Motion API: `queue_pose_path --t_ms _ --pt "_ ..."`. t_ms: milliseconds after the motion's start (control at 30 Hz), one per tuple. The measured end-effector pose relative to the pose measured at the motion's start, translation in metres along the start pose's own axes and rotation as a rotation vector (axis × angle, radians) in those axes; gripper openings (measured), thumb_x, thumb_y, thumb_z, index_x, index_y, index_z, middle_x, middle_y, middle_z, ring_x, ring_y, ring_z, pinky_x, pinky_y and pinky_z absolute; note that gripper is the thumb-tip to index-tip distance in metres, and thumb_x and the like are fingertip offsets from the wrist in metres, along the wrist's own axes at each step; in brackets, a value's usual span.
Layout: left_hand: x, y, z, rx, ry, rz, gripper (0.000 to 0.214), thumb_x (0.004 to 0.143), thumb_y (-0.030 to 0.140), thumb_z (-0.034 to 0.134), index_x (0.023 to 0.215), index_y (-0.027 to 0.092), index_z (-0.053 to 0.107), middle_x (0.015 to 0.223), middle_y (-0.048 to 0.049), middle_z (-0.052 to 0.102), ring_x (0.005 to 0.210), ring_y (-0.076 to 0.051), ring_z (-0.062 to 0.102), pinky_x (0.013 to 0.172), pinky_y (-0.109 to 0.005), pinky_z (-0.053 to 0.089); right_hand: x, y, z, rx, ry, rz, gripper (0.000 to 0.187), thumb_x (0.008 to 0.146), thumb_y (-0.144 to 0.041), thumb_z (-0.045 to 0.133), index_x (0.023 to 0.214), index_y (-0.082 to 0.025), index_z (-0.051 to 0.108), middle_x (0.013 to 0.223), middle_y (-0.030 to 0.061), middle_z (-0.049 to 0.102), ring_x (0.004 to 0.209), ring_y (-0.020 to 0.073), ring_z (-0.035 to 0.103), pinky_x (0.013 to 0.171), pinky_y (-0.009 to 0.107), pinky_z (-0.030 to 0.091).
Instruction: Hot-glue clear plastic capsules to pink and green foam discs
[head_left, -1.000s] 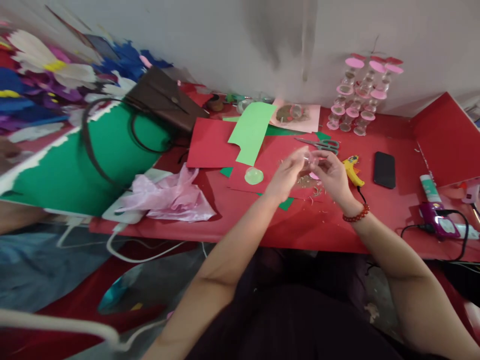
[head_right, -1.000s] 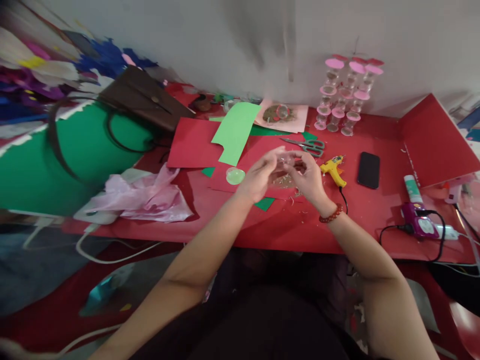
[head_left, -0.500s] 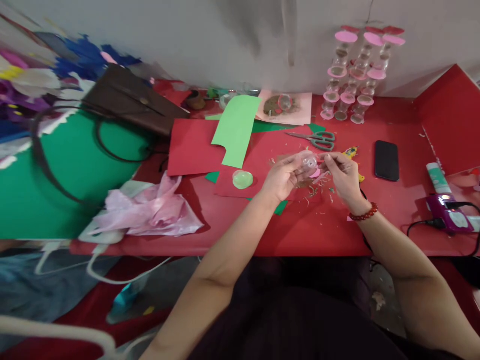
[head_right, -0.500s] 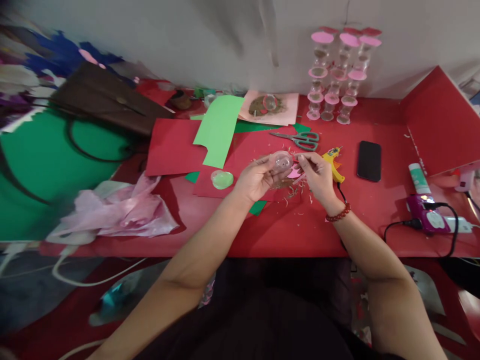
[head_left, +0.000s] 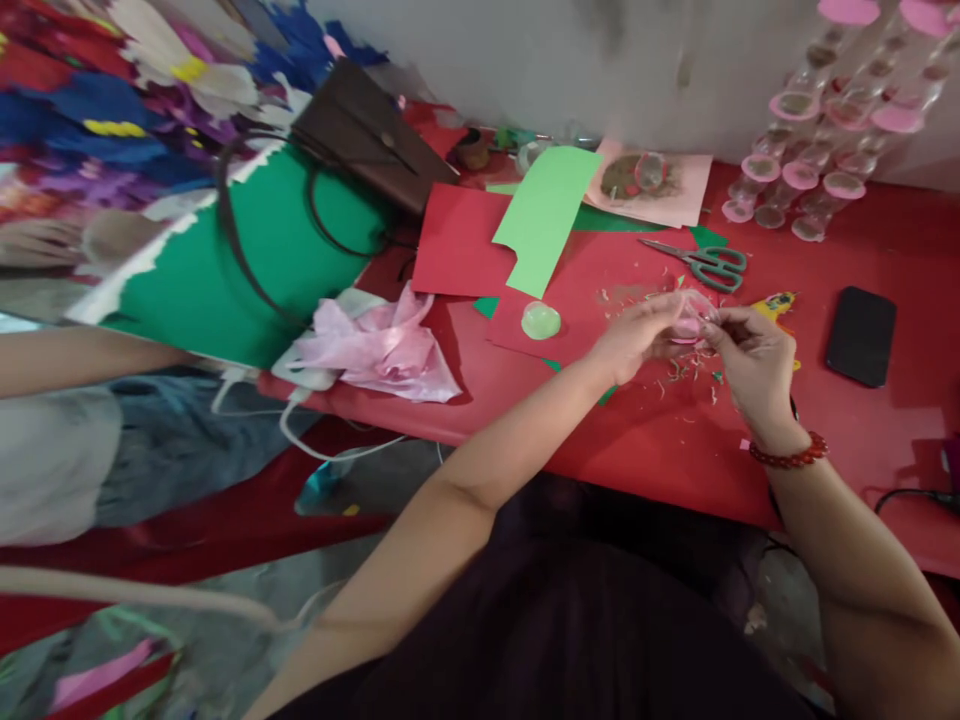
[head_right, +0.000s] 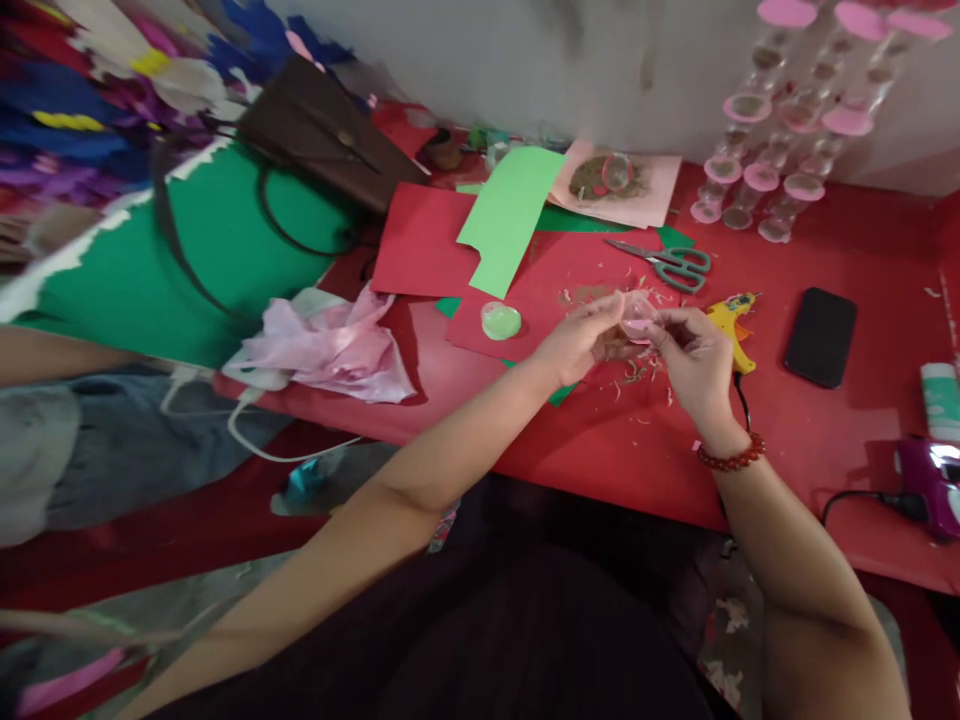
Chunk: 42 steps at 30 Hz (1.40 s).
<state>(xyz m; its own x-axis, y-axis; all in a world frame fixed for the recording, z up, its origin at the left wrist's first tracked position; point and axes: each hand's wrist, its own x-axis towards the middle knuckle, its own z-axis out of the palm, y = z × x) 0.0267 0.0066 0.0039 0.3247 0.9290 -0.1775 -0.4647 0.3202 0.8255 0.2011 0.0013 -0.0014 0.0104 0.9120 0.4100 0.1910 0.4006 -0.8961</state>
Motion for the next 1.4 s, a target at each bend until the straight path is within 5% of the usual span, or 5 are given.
queue_pose_path --t_ms 200,767,933,1167,1400 --pt "-0.001 0.002 -0.008 -0.015 -0.153 0.043 0.06 0.085 0.031 0.085 0.143 0.036 0.069 0.13 -0.0032 0.075 0.106 -0.019 0.075 0.096 -0.033 0.06 -0.005 -0.009 0.003 -0.335 0.074 -0.269 0.006 0.089 -0.028 0.08 0.083 -0.026 0.081 0.091 0.0032 0.075 0.085 0.0201 0.071 0.077 0.038 0.061" --pt "-0.014 0.014 -0.009 -0.104 -0.13 0.114 0.058 0.078 0.011 0.083 0.127 0.041 0.075 0.157 0.0028 0.062 0.136 -0.029 0.064 0.105 -0.048 0.063 -0.01 -0.022 -0.001 -0.274 0.182 -0.25 0.016 0.094 -0.037 0.075 0.082 -0.027 0.078 0.076 0.0006 0.076 0.07 0.0171 0.065 0.07 0.035 0.055" --pt "-0.013 0.016 -0.009 -0.116 -0.118 0.127 0.052 0.079 0.018 0.084 0.127 0.037 0.074 0.146 -0.0013 0.069 0.124 -0.026 0.071 0.089 -0.036 0.065 -0.014 -0.022 -0.004 -0.218 0.109 -0.242 0.049 0.103 -0.054 0.059 0.065 -0.023 0.061 0.056 -0.0025 0.055 0.052 0.0117 0.049 0.056 0.03 0.043" --pt "-0.004 0.01 -0.01 -0.038 -0.097 0.131 0.038 0.073 0.044 0.094 0.1 0.023 0.081 0.093 -0.0033 0.078 0.074 -0.012 0.069 0.068 -0.025 0.058 -0.013 -0.016 0.0 -0.167 0.052 -0.279 0.018 0.099 -0.039 0.066 0.107 -0.026 0.075 0.103 0.0062 0.07 0.071 0.0142 0.062 0.063 0.032 0.054" --pt "-0.003 0.003 -0.006 0.215 0.027 0.152 0.048 0.065 0.06 0.095 0.09 0.021 0.084 0.063 0.0009 0.068 0.052 -0.007 0.052 0.052 -0.023 0.043 -0.009 -0.007 0.006 -0.011 -0.064 -0.086 0.031 0.097 -0.049 0.072 0.078 -0.024 0.07 0.082 0.0017 0.065 0.075 0.0157 0.063 0.07 0.033 0.056"
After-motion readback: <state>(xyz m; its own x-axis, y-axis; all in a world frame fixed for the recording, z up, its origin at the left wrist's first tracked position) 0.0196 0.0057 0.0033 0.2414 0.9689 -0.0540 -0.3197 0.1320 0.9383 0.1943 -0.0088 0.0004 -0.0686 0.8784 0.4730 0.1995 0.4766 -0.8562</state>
